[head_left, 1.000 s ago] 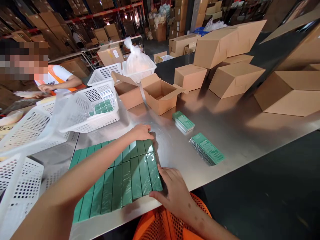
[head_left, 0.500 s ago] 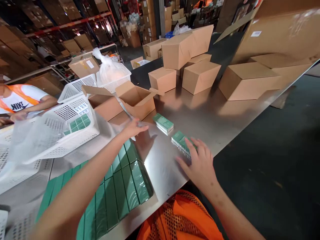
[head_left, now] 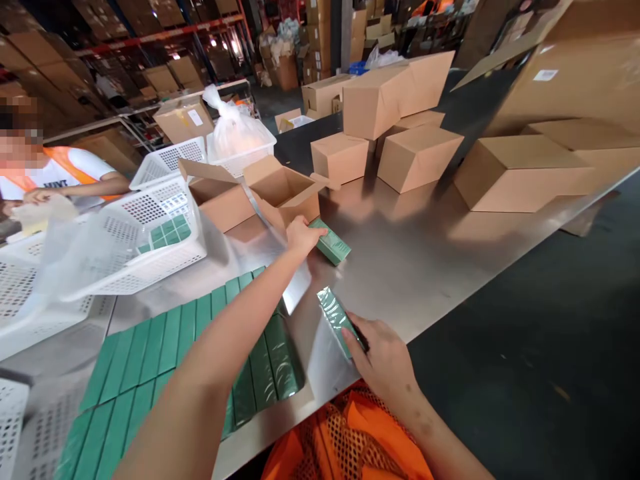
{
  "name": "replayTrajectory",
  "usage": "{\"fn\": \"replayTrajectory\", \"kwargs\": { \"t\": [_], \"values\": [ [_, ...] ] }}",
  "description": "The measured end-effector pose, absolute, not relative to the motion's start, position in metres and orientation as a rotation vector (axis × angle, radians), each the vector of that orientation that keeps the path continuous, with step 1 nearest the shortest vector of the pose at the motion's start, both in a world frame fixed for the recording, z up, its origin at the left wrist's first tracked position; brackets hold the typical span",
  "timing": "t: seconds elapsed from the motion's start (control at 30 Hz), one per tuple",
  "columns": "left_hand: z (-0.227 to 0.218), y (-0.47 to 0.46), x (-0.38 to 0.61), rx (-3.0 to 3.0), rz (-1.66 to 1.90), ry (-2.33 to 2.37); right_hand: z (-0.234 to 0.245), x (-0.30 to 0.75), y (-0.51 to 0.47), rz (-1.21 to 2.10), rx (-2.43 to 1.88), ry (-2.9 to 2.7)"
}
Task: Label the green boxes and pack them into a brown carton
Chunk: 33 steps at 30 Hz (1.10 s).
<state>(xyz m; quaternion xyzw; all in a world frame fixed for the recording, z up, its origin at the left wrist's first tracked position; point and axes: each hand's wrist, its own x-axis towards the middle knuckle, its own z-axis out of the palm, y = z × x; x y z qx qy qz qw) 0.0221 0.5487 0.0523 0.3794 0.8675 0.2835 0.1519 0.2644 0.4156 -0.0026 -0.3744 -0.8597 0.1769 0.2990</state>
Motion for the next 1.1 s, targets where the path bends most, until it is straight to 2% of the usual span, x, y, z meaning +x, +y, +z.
{"fn": "replayTrajectory", "kwargs": {
  "t": [0.27,0.5,0.87,0.97,1.1],
  "values": [
    [0.086,0.492,-0.027,1.209,0.24,2.528,-0.004,0.237,0.38,0.623,-0.808,-2.358],
    [0.07,0.458,-0.032,1.341,-0.055,2.398,-0.002,0.219,0.365,0.71,-0.814,-2.393],
    [0.065,0.445,-0.03,1.452,0.036,2.334,-0.001,0.204,0.373,0.657,-0.78,-2.46],
    [0.065,0.437,-0.03,1.419,0.203,2.285,-0.002,0.203,0.374,0.672,-0.746,-2.445],
    [0.093,0.4,-0.067,1.345,0.558,2.189,-0.011,0.221,0.39,0.956,-0.741,-2.478]
  ]
}}
